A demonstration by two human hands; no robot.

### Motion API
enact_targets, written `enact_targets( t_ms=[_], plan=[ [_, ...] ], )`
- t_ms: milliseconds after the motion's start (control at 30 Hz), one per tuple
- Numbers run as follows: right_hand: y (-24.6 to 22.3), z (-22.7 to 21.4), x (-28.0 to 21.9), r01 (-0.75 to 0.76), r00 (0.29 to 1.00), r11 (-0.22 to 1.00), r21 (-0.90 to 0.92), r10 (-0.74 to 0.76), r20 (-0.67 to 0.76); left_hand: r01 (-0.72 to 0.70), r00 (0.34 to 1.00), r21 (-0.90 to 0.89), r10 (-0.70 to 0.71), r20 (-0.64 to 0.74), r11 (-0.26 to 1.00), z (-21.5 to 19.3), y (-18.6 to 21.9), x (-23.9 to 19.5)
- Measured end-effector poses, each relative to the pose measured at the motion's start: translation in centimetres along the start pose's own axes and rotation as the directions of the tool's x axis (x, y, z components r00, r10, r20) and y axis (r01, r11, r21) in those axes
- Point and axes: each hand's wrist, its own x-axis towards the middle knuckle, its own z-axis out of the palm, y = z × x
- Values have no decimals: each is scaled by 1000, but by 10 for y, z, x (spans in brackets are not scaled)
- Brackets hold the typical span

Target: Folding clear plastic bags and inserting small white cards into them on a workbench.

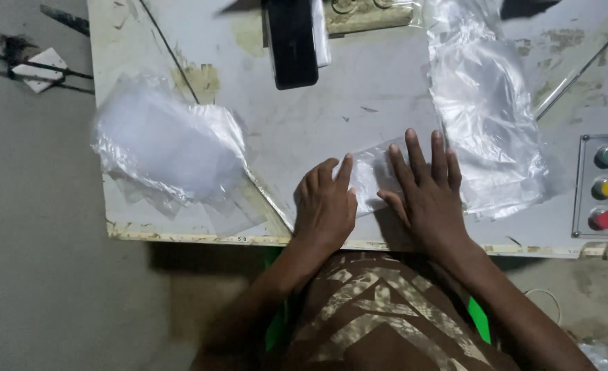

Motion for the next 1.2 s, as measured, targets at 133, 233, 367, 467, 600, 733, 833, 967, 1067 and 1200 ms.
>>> enact_targets(
  t_ms=[133,233,367,467,600,733,833,967,1067,1200],
  plan=[
    [-4,15,-18,-18,994,993,120,5,109,113,992,-48,-109,66,992,-22,13,1],
    [-3,-3,-12,-35,998,967,254,21,56,-184,983,-20,184,3,983,-37,10,17],
    [1,-8,-16,-60,996,938,342,34,82,-304,952,-70,305,7,950,-5,-4,26],
    [7,18,-18,-55,988,975,214,23,150,-318,939,-188,336,75,929,8,-6,29],
    [2,-1,-17,-58,962,942,330,-35,269,-364,907,-324,411,88,873,-2,1,14],
    [13,-40,0,-235,889,764,601,-81,451,-328,914,-475,401,59,817,-25,6,6],
    [16,-51,11,-160,871,811,562,-152,468,-249,949,-489,313,52,836,-31,4,-1],
    [20,-33,8,17,869,832,554,-286,403,-328,935,-397,355,-6,857,-16,3,-3],
    [14,-29,8,84,871,838,539,-325,369,-308,946,-175,321,50,935,-6,4,-3],
    [2,-27,7,-99,919,868,487,-108,380,-373,918,-380,396,-21,847,1,1,7]
  ],
)
